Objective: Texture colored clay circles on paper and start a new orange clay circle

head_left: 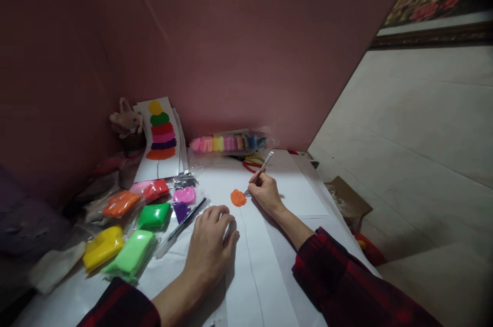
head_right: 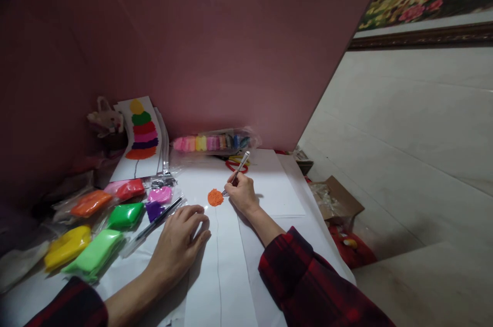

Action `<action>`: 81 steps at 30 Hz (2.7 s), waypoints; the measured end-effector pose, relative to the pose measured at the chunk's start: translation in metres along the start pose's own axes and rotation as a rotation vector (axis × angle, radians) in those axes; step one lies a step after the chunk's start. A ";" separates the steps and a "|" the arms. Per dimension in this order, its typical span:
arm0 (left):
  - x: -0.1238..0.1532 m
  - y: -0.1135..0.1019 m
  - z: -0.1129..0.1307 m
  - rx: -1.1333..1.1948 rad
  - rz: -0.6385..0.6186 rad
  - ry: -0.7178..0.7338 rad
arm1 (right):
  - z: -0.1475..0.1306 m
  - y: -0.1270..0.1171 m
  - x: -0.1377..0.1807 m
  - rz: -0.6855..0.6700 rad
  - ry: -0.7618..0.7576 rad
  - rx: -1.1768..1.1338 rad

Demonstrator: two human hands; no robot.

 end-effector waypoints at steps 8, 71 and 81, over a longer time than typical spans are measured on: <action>0.000 -0.001 -0.001 -0.003 0.018 0.006 | 0.000 0.002 0.000 -0.016 -0.008 -0.003; -0.002 0.002 -0.002 0.002 -0.022 -0.002 | -0.005 0.002 0.006 -0.075 -0.059 -0.064; -0.001 0.002 -0.002 -0.001 -0.010 0.003 | -0.010 0.007 0.006 -0.119 -0.068 -0.040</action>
Point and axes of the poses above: each hand's wrist, its own x-axis away from the middle knuckle, its own y-axis out of the palm, z = x × y, the point moved 10 cm from there along -x, towards the middle knuckle, and after that the axes turned 14 degrees about -z, right-handed, at the moved point
